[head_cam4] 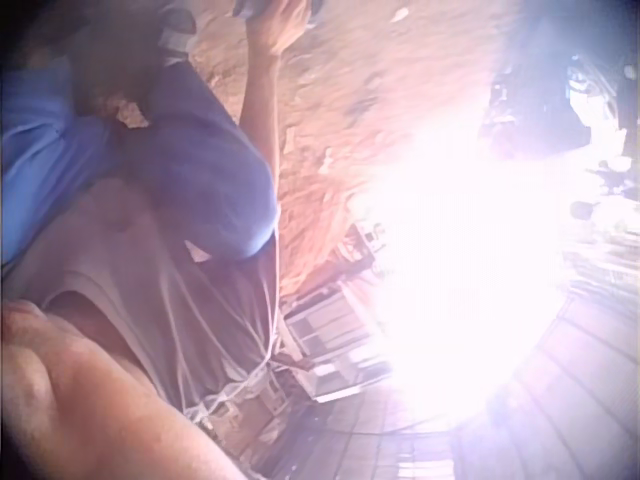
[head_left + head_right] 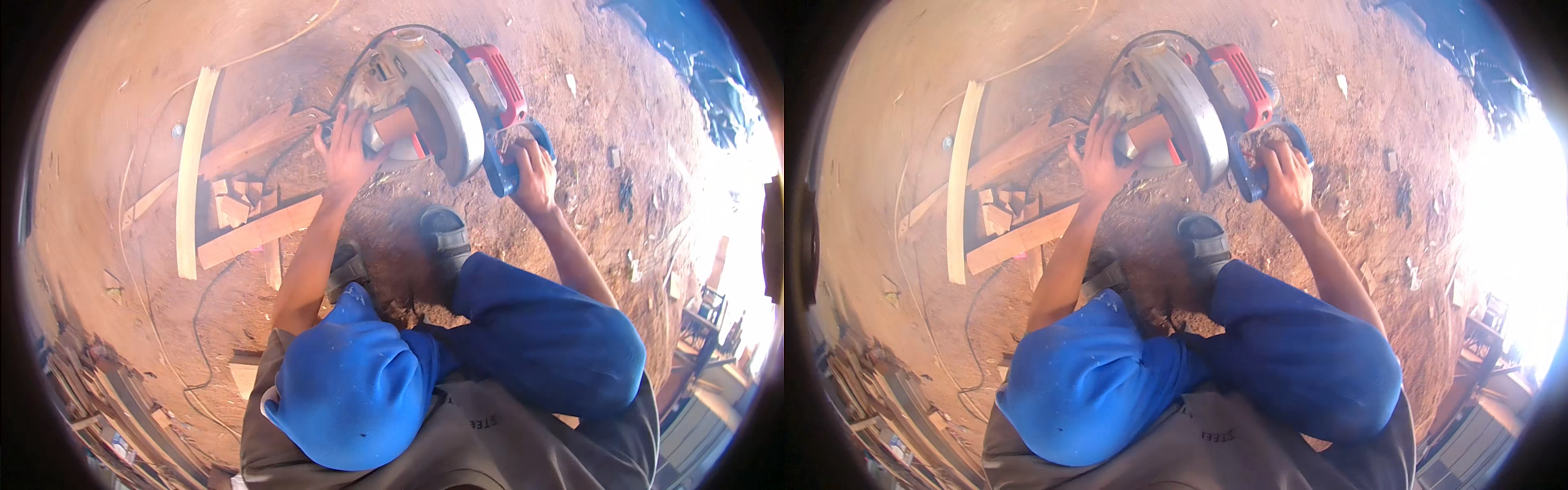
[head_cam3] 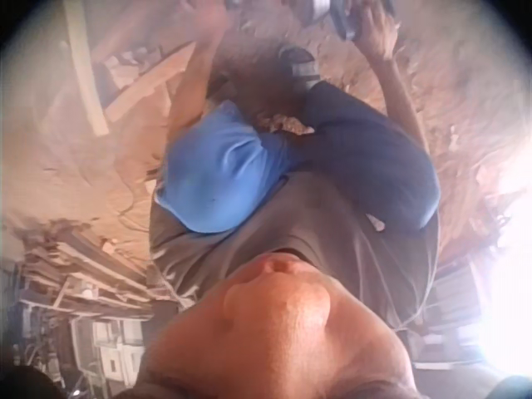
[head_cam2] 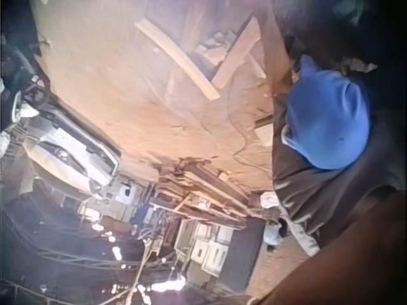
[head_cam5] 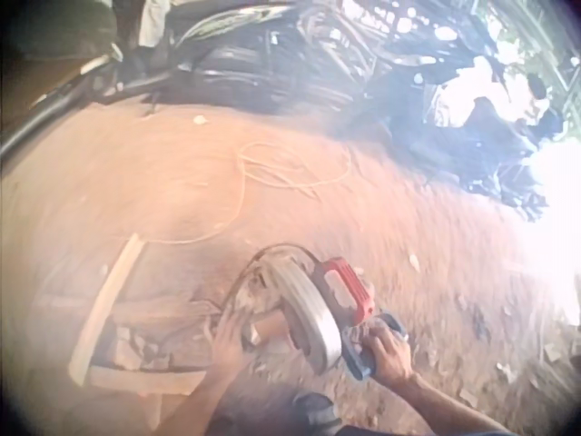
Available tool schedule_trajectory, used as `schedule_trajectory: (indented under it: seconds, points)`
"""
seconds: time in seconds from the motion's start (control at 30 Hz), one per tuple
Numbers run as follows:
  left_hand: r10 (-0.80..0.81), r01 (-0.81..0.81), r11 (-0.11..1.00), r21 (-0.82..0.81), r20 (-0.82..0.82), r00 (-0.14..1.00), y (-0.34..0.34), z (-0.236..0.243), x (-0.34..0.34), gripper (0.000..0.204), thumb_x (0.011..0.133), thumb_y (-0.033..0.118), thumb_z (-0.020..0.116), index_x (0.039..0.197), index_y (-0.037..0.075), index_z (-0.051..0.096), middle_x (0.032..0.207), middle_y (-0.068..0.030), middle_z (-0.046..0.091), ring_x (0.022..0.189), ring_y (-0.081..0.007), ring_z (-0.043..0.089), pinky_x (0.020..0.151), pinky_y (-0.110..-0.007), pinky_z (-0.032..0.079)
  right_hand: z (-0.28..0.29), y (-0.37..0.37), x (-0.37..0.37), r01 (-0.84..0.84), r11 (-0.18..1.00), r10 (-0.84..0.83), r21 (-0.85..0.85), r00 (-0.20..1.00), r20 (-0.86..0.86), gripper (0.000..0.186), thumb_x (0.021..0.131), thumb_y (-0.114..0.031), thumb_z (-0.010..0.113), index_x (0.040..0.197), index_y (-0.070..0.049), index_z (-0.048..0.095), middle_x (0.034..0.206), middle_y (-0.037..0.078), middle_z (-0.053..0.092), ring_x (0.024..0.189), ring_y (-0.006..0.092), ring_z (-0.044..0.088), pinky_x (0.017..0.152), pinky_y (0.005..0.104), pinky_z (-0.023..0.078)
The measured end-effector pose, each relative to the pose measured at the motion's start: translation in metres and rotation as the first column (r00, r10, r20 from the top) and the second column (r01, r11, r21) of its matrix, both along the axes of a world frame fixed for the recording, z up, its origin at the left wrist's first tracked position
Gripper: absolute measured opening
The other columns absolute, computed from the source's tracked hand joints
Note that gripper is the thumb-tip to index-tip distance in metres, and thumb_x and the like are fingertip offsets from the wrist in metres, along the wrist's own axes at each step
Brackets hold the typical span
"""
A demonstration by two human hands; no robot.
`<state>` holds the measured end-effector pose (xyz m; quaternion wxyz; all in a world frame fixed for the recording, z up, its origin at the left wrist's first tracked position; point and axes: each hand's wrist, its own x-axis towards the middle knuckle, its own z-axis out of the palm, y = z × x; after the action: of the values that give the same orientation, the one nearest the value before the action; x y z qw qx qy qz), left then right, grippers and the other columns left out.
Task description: The person marks a curved piece of wood with a pink marker and then cuts it using a miter saw.
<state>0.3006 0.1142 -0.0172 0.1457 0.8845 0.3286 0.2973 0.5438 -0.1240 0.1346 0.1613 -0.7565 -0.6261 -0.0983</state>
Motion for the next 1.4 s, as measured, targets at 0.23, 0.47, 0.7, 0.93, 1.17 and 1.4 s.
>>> schedule_trajectory:
  seconds: [0.23,0.47,0.7,0.93,1.17,1.4]
  points:
    - [-0.015,0.016,1.000,-0.021,0.034,0.999,-0.001,0.004,-0.004,0.080,0.077,0.047,0.087,0.146,0.017,0.058,0.148,-0.0023,0.059,0.151,-0.0230,0.043,0.121,-0.062,0.015,-0.005,-0.001,0.002,-0.007,1.000,0.007,0.013,0.999,0.039,0.033,0.077,-0.011,0.081,0.105,-0.010,0.063,0.110,0.010,0.066,0.093,0.0325,0.068,0.080,0.0423,0.053]
    - [-0.016,0.017,1.000,-0.026,0.013,1.000,-0.002,0.003,-0.011,0.081,0.077,0.048,0.087,0.146,0.016,0.058,0.147,-0.0020,0.059,0.151,-0.0223,0.042,0.121,-0.062,0.015,-0.010,-0.001,-0.006,-0.008,1.000,0.007,0.006,0.999,0.044,0.034,0.076,-0.009,0.080,0.106,-0.010,0.063,0.109,0.009,0.065,0.090,0.0314,0.067,0.079,0.0426,0.053]
    - [-0.006,0.007,1.000,-0.026,0.043,0.999,-0.001,0.002,-0.004,0.083,0.076,0.047,0.088,0.147,0.018,0.057,0.148,-0.0008,0.060,0.149,-0.0217,0.045,0.123,-0.060,0.013,-0.012,-0.002,-0.001,0.012,1.000,-0.014,0.024,0.998,0.060,0.034,0.075,-0.009,0.081,0.104,-0.010,0.064,0.108,0.008,0.065,0.090,0.0314,0.066,0.078,0.0420,0.053]
    - [-0.015,0.016,0.999,-0.038,0.036,0.999,0.001,0.002,-0.006,0.084,0.075,0.045,0.090,0.148,0.019,0.056,0.149,0.0000,0.060,0.149,-0.0221,0.046,0.123,-0.060,0.014,-0.020,-0.001,-0.001,0.009,1.000,-0.011,0.029,0.996,0.084,0.032,0.077,-0.008,0.079,0.104,-0.010,0.063,0.108,0.009,0.065,0.091,0.0308,0.067,0.081,0.0420,0.054]
    - [-0.025,0.026,0.999,-0.039,0.026,0.999,0.002,-0.002,-0.010,0.077,0.079,0.045,0.087,0.144,0.014,0.059,0.151,-0.0003,0.057,0.154,-0.0192,0.039,0.122,-0.061,0.014,-0.029,-0.005,-0.006,0.040,0.999,-0.041,0.014,0.994,0.097,0.031,0.080,-0.009,0.078,0.107,-0.011,0.064,0.113,0.008,0.066,0.097,0.0299,0.068,0.084,0.0428,0.055]
    - [-0.034,0.036,0.998,-0.054,0.039,0.999,0.000,-0.002,-0.006,0.078,0.079,0.045,0.086,0.144,0.014,0.058,0.152,-0.0015,0.057,0.154,-0.0202,0.039,0.120,-0.061,0.018,-0.007,-0.003,-0.001,-0.006,1.000,0.008,-0.023,0.998,0.058,0.038,0.074,-0.008,0.081,0.108,-0.012,0.063,0.115,0.010,0.064,0.099,0.0331,0.066,0.084,0.0444,0.054]
